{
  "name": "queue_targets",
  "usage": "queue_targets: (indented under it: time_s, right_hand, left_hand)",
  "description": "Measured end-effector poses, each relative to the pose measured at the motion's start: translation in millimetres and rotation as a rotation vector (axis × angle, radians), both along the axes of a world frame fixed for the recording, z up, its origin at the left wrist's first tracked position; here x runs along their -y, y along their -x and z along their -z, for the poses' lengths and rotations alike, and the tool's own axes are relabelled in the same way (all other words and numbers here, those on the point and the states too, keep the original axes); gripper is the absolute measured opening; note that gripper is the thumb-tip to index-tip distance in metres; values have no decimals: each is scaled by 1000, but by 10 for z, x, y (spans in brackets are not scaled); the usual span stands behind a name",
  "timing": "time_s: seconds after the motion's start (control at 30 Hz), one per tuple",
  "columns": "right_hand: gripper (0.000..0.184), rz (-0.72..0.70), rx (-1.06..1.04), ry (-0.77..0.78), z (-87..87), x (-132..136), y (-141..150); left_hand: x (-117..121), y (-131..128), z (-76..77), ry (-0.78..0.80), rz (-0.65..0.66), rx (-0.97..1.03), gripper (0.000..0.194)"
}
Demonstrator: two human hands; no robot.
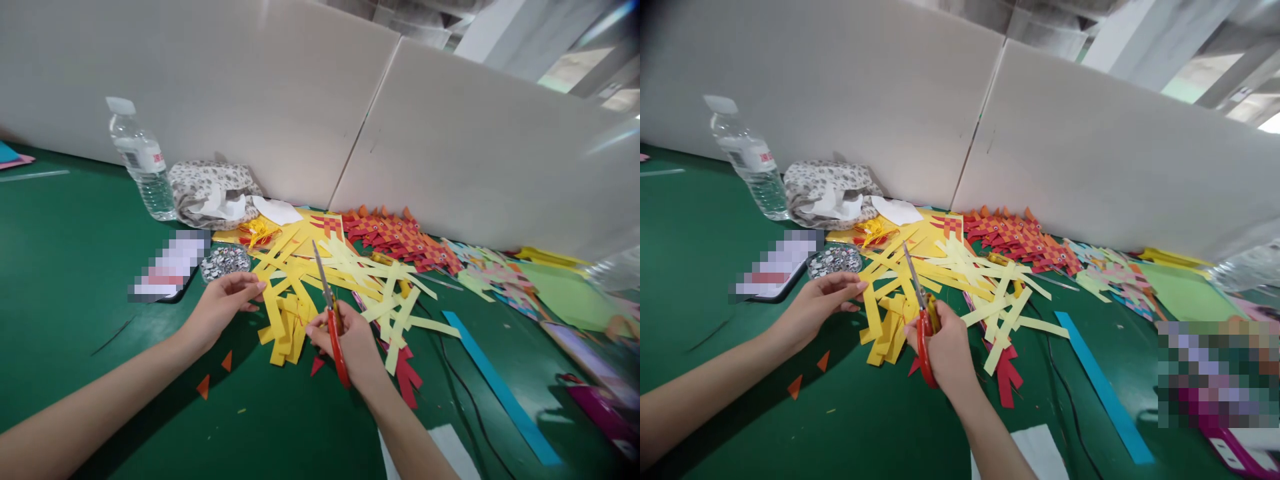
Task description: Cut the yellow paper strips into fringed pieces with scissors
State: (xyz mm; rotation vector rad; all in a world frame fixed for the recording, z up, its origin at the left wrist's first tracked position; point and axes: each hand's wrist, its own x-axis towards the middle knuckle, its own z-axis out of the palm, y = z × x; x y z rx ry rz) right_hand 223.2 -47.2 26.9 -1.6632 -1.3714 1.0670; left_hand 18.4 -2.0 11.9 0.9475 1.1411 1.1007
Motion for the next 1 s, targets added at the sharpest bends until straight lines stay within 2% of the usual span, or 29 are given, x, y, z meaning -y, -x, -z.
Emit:
queue_targets:
  time_s: [0.07, 0.17, 0.3, 0.5, 0.67, 0.77, 0.83, 0.93, 1.0]
  right_hand:
    - [20, 76, 151, -56, -8, -27, -42]
    - [16, 145, 265, -94, -39, -62, -68]
    - [16, 161, 335, -120, -27, -85, -61]
    - [17, 107, 346, -189, 73, -96, -76]
    - [13, 219, 438, -194, 18, -147, -213]
    - [12, 318, 551, -205, -17, -193, -322]
    - [12, 348, 580, -221, -12, -217, -369]
    - [13, 332, 576, -237, 25, -229, -376]
    - [13, 300, 556, -245, 43, -220, -342]
  left_hand:
    - [-14, 11, 11, -11, 9, -5, 30]
    - [-19, 24, 15, -17, 21, -33, 31]
    - [-14, 31, 8, -22, 44, -87, 33]
    - [-18, 8, 48, -86, 214, -251, 36]
    - [-18, 26, 97, -181, 257, -368, 32]
    - [-1, 48, 94, -309, 268, -519, 28]
    - [15, 61, 88, -462, 273, -728, 25]
    - [23, 73, 100, -753, 258, -1067, 26]
    - [8, 75, 130, -889, 237, -1192, 27]
